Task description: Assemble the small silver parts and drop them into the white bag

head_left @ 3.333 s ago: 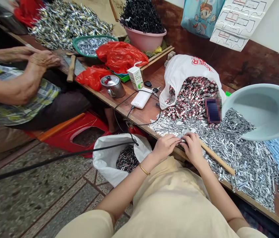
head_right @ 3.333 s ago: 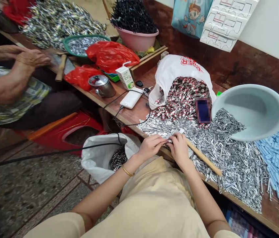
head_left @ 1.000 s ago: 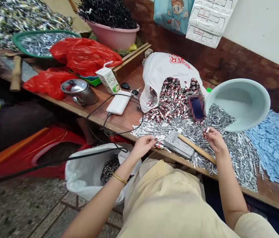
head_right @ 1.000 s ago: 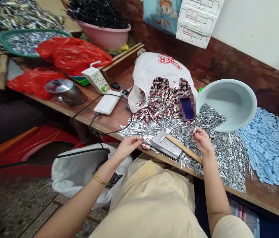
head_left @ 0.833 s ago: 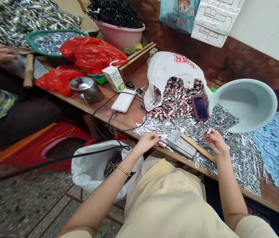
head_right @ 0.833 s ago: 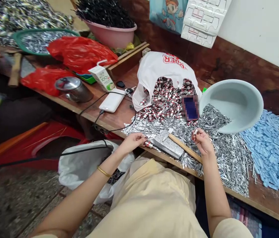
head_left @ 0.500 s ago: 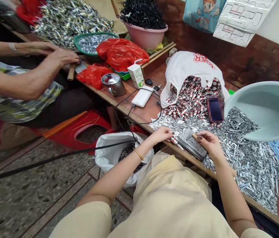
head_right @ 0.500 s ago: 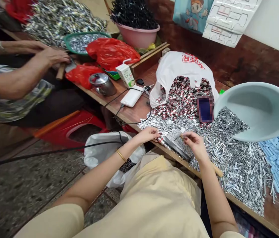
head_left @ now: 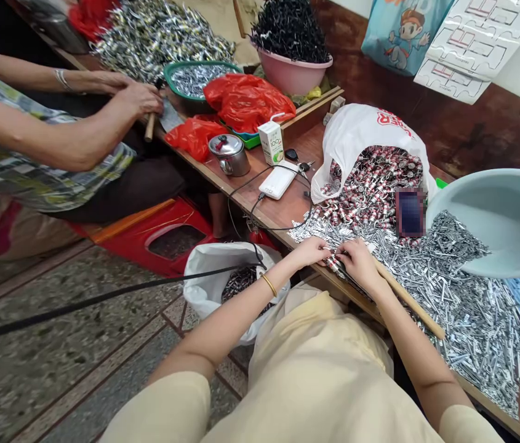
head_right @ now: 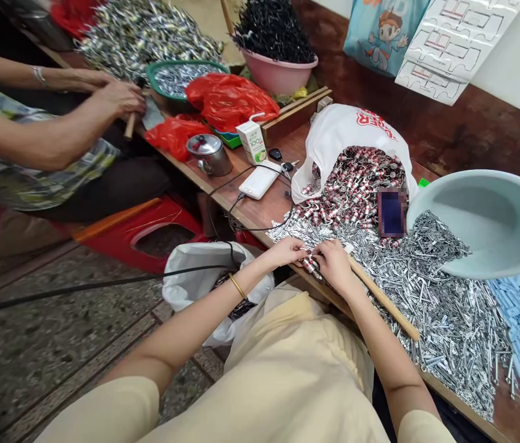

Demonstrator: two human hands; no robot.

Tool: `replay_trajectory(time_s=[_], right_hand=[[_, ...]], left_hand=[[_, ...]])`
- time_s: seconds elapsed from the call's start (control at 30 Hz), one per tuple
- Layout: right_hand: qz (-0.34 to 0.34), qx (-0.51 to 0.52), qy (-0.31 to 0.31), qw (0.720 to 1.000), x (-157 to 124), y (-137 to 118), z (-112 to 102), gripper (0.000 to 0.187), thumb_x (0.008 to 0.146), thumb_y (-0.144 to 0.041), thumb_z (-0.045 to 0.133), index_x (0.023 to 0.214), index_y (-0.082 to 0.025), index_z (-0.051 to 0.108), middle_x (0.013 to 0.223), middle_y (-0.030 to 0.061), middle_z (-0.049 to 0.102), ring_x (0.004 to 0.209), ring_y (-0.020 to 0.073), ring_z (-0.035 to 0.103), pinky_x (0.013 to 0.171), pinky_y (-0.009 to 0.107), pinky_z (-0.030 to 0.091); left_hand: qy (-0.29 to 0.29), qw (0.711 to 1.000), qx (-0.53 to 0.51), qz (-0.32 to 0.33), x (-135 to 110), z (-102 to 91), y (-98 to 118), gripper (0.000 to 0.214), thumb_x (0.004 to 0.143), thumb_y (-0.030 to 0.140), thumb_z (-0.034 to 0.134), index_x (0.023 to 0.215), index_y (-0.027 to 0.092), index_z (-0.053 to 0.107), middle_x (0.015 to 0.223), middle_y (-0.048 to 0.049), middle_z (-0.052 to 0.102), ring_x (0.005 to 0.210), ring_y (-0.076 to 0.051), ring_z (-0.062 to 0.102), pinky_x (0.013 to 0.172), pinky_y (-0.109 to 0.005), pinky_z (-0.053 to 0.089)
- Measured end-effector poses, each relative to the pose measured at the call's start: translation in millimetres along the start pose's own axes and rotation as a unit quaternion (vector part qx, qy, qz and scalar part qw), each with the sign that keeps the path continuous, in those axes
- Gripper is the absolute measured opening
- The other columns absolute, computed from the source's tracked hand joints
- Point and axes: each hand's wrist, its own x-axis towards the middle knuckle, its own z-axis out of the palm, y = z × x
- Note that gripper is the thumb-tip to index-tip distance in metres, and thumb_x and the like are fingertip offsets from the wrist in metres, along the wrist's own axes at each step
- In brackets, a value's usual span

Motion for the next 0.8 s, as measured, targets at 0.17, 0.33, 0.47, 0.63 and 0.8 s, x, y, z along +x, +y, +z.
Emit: replay_trajectory(time_s=[0.17, 0.33, 0.47, 0.63, 0.8], right_hand=[[0.023, -0.033, 0.049, 0.998, -0.1, 4.2, -12.9, 0.016, 0.090, -0.012, 0.055, 0.088, -0.021, 0.068, 0.092, 0.0068, 0.071, 0.093, 0.0260, 0.053, 0.082, 0.036, 0.041], [0.055, -0.103, 0.014, 0.993, -8.6, 17.1, -48.7, 0.015, 0.090, -0.012, 0.057, 0.090, -0.020, 0.069, 0.094, 0.0071, 0.072, 0.093, 0.0242, 0.058, 0.082, 0.033, 0.041], [0.217, -0.189, 0.008, 0.958, -46.3, 56.1, -90.0, 0.016, 0.091, -0.016, 0.058, 0.087, -0.021, 0.072, 0.095, 0.0073, 0.074, 0.090, 0.0228, 0.062, 0.072, 0.030, 0.037], [0.334, -0.258, 0.001, 0.907, -89.6, 105.4, -107.6, 0.011, 0.089, -0.019, 0.063, 0.089, -0.018, 0.073, 0.098, 0.0109, 0.072, 0.091, 0.0238, 0.063, 0.070, 0.029, 0.035], [0.328, -0.159, 0.052, 0.930, -98.9, 123.4, -96.7, 0.011, 0.089, -0.018, 0.059, 0.087, -0.018, 0.071, 0.094, 0.0063, 0.072, 0.085, 0.0200, 0.063, 0.071, 0.028, 0.037]], left_hand=[[0.001, 1.000, 0.005, 0.000, -0.7, 0.2, 0.3, 0.012, 0.070, 0.018, 0.063, 0.060, 0.015, 0.056, 0.055, 0.0049, 0.056, 0.053, -0.011, 0.061, 0.056, -0.020, 0.055], [0.002, 1.000, 0.023, 0.005, 1.5, -3.6, -2.8, 0.020, 0.069, 0.028, 0.067, 0.059, 0.016, 0.055, 0.054, 0.0043, 0.054, 0.055, -0.013, 0.062, 0.057, -0.023, 0.055], [-0.004, 1.000, 0.016, 0.012, 5.2, -7.5, -3.0, 0.021, 0.066, 0.034, 0.070, 0.064, 0.016, 0.059, 0.058, 0.0038, 0.057, 0.061, -0.015, 0.063, 0.062, -0.027, 0.058], [-0.015, 1.000, 0.003, -0.006, 6.9, -7.9, -1.6, 0.027, 0.064, 0.039, 0.074, 0.065, 0.016, 0.060, 0.059, 0.0030, 0.059, 0.064, -0.017, 0.066, 0.065, -0.029, 0.059], [-0.011, 1.000, -0.009, -0.023, 5.9, -7.4, 0.3, 0.028, 0.062, 0.038, 0.077, 0.064, 0.016, 0.059, 0.058, 0.0032, 0.058, 0.066, -0.019, 0.068, 0.065, -0.029, 0.059]])
